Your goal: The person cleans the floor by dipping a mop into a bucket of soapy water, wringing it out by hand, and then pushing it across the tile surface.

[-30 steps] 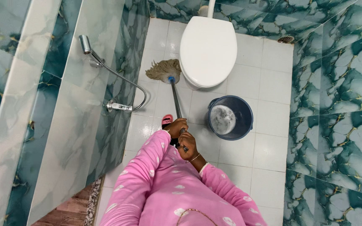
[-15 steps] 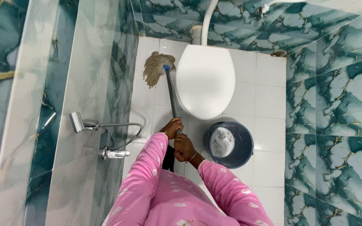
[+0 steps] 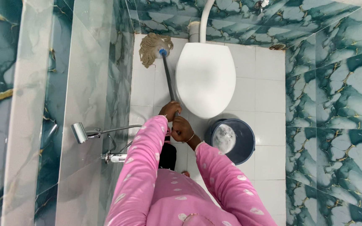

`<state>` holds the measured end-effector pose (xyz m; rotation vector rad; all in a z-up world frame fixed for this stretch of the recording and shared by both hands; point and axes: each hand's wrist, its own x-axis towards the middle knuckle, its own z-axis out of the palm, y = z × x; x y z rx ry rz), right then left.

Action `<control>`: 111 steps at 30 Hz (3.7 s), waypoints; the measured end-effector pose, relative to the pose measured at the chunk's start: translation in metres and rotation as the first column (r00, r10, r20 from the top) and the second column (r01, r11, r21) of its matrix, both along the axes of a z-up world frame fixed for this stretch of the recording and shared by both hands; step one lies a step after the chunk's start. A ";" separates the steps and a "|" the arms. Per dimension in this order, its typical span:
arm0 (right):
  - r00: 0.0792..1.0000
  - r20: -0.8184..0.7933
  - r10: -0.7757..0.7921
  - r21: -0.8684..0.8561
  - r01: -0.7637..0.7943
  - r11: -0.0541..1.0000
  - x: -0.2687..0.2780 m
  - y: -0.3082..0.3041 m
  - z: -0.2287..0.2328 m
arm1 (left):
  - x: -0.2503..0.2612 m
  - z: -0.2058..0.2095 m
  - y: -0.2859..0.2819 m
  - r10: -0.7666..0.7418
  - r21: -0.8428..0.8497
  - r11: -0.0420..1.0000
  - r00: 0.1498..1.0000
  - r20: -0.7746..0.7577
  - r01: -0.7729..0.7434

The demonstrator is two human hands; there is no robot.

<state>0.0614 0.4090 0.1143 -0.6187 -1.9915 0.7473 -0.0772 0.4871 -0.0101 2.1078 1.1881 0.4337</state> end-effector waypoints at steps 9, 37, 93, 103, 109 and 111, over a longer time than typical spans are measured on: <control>0.981 -0.184 -0.054 -0.065 0.042 0.997 0.037 -0.155 0.059 | 0.032 0.084 -0.143 -0.215 0.043 0.976 0.977 -0.006 0.215; 0.898 -0.417 -0.138 -0.117 0.098 0.988 -0.012 0.006 0.015 | -0.007 0.053 -0.005 -0.040 -0.011 0.999 0.974 0.221 0.043; 0.998 0.015 -0.062 -0.060 0.063 0.996 0.000 -0.001 -0.017 | 0.004 0.042 0.011 -0.246 -0.044 0.969 0.959 -0.140 0.242; 0.997 0.037 0.073 -0.070 -0.070 0.995 0.053 -0.101 -0.003 | 0.045 0.052 -0.104 -0.171 -0.034 0.985 0.980 -0.106 0.168; 0.973 -0.003 0.233 -0.027 -0.233 0.972 0.112 -0.182 0.014 | 0.099 0.035 -0.204 -0.057 -0.034 0.998 0.998 -0.026 0.056; 0.972 -0.012 0.234 -0.054 -0.234 0.971 0.138 -0.206 0.018 | 0.122 0.027 -0.234 -0.037 -0.005 0.999 0.999 -0.027 0.037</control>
